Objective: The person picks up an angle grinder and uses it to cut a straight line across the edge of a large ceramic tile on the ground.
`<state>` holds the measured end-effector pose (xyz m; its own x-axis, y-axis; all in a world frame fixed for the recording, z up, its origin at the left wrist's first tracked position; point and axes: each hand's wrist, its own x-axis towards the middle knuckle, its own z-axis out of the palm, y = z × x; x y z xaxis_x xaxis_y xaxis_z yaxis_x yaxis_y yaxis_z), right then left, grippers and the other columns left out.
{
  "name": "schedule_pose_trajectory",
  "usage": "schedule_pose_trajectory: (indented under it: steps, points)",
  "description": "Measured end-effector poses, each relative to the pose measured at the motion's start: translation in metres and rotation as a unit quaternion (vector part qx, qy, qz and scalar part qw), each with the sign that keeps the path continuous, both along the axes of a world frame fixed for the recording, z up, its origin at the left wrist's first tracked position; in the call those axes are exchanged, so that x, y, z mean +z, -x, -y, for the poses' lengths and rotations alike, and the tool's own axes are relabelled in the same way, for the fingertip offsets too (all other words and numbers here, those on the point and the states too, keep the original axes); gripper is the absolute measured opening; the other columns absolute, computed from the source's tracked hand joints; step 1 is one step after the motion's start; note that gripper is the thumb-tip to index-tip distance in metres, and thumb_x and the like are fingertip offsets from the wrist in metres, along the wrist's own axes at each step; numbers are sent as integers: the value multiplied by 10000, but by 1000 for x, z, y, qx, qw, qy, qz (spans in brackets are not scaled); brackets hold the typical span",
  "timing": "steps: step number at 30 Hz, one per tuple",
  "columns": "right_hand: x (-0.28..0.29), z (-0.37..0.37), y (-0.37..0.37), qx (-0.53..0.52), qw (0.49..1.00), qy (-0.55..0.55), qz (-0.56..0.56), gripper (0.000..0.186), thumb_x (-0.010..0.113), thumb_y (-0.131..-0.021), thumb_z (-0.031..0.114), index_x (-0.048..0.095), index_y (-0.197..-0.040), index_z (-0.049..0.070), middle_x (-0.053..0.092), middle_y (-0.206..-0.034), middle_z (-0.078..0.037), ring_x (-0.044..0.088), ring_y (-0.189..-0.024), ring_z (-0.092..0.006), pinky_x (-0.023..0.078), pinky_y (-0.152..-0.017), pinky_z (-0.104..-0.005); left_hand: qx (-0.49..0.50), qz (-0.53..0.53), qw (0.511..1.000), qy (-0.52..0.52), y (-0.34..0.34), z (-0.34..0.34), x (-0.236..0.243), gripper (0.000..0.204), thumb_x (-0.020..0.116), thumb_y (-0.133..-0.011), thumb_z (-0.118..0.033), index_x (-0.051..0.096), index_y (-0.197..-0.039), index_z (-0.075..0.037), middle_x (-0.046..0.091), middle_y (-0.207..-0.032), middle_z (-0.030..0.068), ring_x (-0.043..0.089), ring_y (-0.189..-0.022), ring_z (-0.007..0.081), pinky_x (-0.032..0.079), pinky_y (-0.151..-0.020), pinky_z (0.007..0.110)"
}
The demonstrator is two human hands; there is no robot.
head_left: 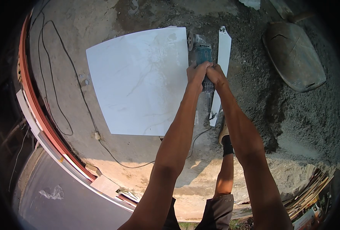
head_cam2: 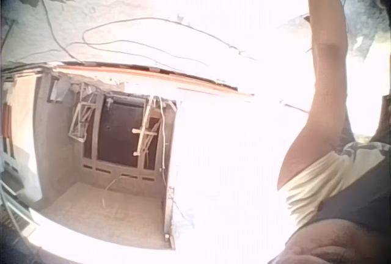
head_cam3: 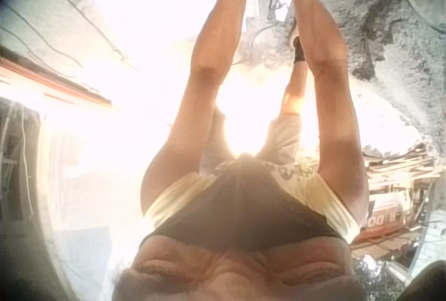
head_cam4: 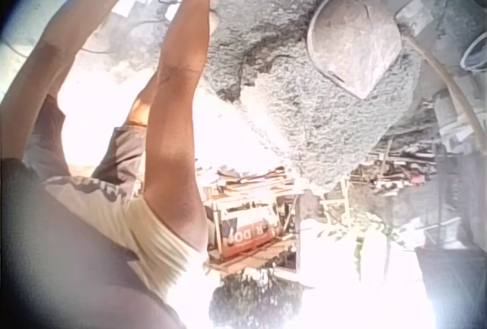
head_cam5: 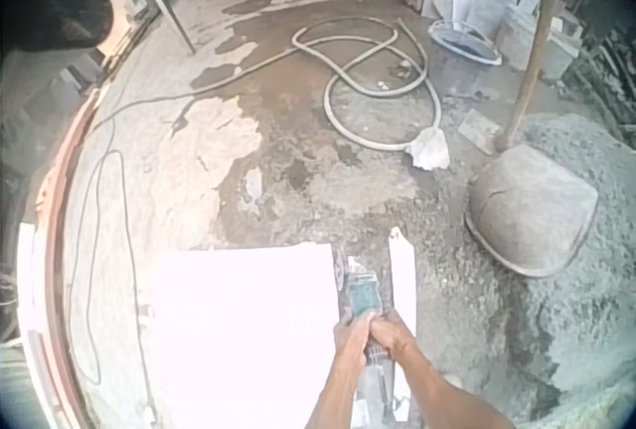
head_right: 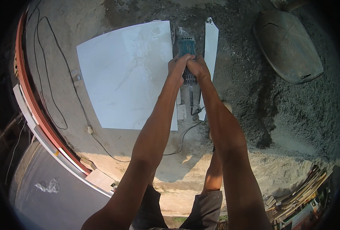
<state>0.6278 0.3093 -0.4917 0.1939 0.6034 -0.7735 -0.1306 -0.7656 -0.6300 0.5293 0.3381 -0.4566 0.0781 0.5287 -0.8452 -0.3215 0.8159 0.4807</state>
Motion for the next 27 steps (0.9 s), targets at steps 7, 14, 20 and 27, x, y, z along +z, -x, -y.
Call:
schedule_pose_trajectory:
  steps: [7,14,20,27]
  points:
    - [-6,3,5,-31,999,-31,7,440,593,-766,206,643,-1008,-159,690,-913,-207,670,-795,-252,513,-680,-386,-21,-7,1000,-9,3,-3,4,304,758,-696,-111,667,-956,17,656,-886,108,628,-786,202,505,-705,341]
    - [-6,-9,3,-15,999,-33,12,448,593,-767,215,645,-1011,-157,690,-912,-205,671,-798,-261,516,-696,-384,-29,6,999,-16,4,-12,8,266,732,-746,-97,672,-983,6,663,-900,102,640,-789,197,521,-711,337]
    - [-13,-4,1,-26,999,-18,20,491,602,-753,234,629,-1036,-167,689,-921,-221,677,-802,-273,521,-710,-388,-28,4,1000,-5,2,-7,4,273,722,-759,-101,671,-1002,10,667,-935,113,643,-813,199,522,-725,340]
    - [-21,2,-3,2,1000,-14,25,505,604,-741,245,623,-1030,-168,686,-919,-233,683,-805,-290,525,-698,-389,-43,-7,999,-6,2,-4,6,230,693,-796,-100,684,-1004,-4,680,-945,97,647,-826,182,531,-733,330]
